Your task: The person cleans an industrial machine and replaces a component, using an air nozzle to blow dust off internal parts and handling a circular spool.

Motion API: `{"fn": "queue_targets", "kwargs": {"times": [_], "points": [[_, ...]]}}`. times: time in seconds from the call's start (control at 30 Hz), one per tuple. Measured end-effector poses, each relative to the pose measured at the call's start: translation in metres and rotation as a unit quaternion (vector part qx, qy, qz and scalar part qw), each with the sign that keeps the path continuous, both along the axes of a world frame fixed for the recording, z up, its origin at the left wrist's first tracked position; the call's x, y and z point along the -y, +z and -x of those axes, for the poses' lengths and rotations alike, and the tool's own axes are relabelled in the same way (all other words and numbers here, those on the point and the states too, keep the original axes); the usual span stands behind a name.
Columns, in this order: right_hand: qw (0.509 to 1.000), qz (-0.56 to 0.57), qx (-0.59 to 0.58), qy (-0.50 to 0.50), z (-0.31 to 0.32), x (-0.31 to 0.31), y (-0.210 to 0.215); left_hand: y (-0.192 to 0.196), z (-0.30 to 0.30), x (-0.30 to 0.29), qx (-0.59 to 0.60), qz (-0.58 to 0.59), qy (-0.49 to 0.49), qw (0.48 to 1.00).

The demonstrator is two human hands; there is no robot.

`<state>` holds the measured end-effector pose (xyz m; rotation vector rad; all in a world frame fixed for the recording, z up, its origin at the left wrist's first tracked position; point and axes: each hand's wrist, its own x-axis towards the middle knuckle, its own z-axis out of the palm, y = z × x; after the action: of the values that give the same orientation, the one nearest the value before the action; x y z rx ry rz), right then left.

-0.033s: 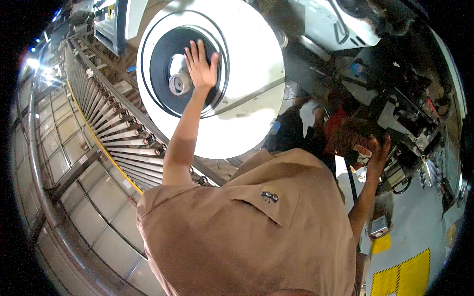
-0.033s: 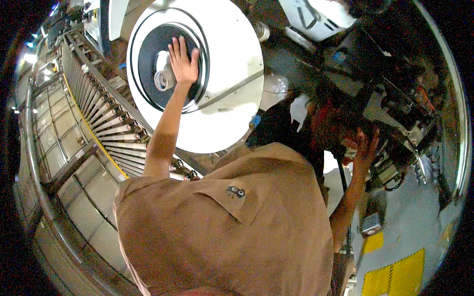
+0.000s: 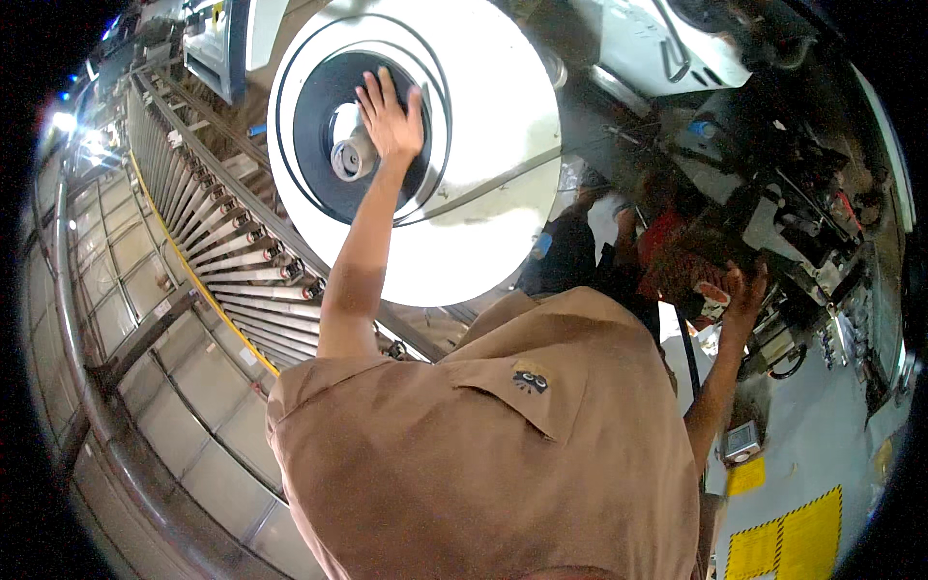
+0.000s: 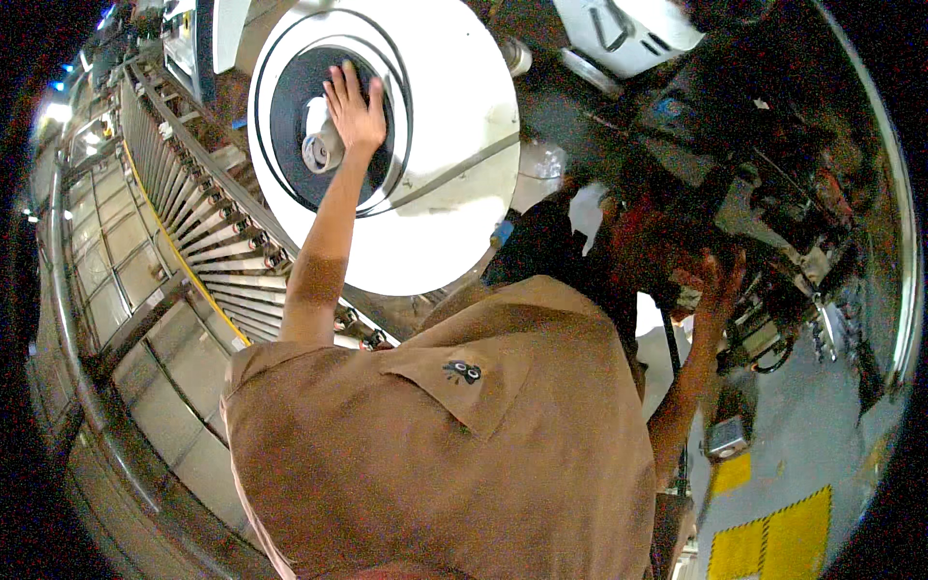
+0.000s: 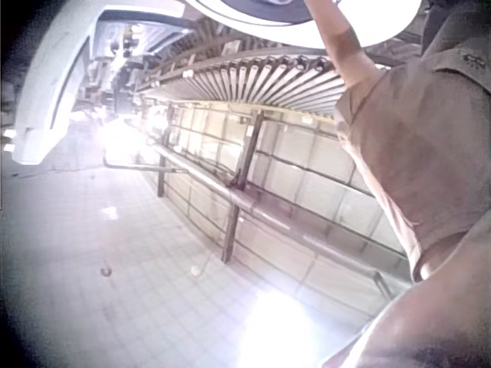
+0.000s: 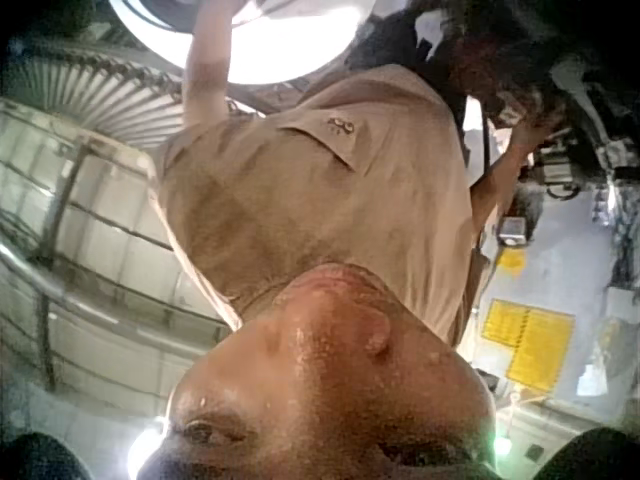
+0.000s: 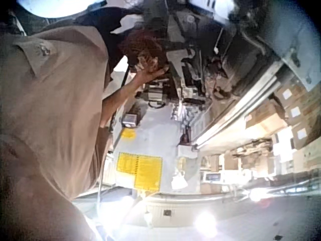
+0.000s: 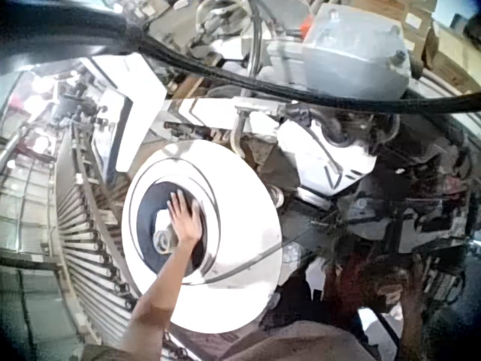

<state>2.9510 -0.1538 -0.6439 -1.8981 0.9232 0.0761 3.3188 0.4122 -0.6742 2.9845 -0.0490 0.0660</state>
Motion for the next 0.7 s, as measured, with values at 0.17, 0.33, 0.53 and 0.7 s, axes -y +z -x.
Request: {"fn": "queue_targets", "kwargs": {"times": [0.17,0.33,0.53,0.7], "points": [[0.999,0.021,0.000,0.026,-0.005,0.007,-0.007,0.007,-0.047,-0.019,0.074,0.193,0.224,0.953],[0.999,-0.024,0.024,-0.013,0.000,0.002,-0.007,0.002,0.057,-0.015,-0.026,0.018,-0.056,0.998],[0.996,0.059,0.010,0.066,0.021,0.028,-0.041,-0.008,-0.048,-0.013,0.023,0.083,0.128,0.988],[0.997,-0.062,0.034,-0.020,-0.012,-0.002,-0.006,0.013,-0.113,-0.027,0.093,0.230,0.369,0.896]]}}
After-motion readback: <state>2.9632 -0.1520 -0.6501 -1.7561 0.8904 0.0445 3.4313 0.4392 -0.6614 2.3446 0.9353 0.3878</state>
